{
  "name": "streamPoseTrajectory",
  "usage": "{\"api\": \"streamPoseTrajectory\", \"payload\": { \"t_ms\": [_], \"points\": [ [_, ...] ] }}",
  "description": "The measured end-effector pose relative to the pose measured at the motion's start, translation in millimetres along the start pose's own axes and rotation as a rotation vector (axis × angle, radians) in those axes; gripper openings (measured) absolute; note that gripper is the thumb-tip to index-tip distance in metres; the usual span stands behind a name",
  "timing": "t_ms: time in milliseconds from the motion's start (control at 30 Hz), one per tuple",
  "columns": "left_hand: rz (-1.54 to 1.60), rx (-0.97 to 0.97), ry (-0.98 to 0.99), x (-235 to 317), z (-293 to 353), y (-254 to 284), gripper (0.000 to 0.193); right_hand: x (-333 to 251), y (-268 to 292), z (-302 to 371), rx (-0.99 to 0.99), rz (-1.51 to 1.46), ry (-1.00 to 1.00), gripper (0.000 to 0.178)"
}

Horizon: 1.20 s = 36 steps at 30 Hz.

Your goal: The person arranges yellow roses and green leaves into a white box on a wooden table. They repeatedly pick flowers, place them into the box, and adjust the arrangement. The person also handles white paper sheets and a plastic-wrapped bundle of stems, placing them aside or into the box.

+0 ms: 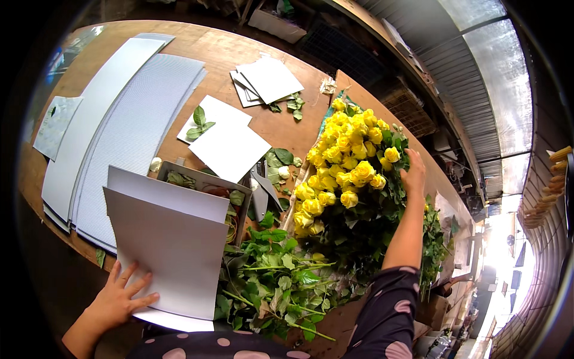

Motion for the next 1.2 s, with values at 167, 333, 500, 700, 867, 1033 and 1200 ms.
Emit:
{"api": "streamPoseTrajectory", "payload": {
  "t_ms": [167,333,500,700,867,1033,1200],
  "points": [
    [-0.007,0.0,0.002,0.4,-0.1,0.5,0.051,21.6,-38.1,-10.1,-0.632,-0.127,-0.228,0.036],
    [-0.069,0.027,-0.013,1.9,4.6,-4.6,0.054,-6.3,-37.3,10.2,-0.417,0.325,0.106,0.034],
    [-0.049,0.043,-0.051,-2.5,0.4,-0.3,0.06,20.3,-20.6,20.8,-0.146,-0.061,0.195,0.023],
    [-0.025,0.02,-0.058,-2.5,2.7,1.6,0.061,-5.6,122.0,51.3,0.547,-0.424,-0.062,0.026],
    [-0.246,0.151,-0.137,-2.3,5.1,-6.2,0.064,-86.2,207.9,97.2,0.597,-0.33,0.228,0.017],
    [-0.028,0.178,-0.172,1.3,-2.6,11.8,0.055,-170.5,261.6,135.0,0.523,-0.23,0.41,0.016],
    [0.232,0.172,-0.179,-28.5,2.3,11.2,0.047,-327.2,274.0,183.3,0.142,-0.286,0.398,0.017]
  ]
}}
Point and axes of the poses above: each hand's wrist, its own z-axis away from the middle knuckle, its own y-axis out of the back of the hand, x = y × z, the point moved 2 cm from there along -z, towards the middle knuckle, and after that the axes turned 8 degrees about -y, right-handed, at the moved point
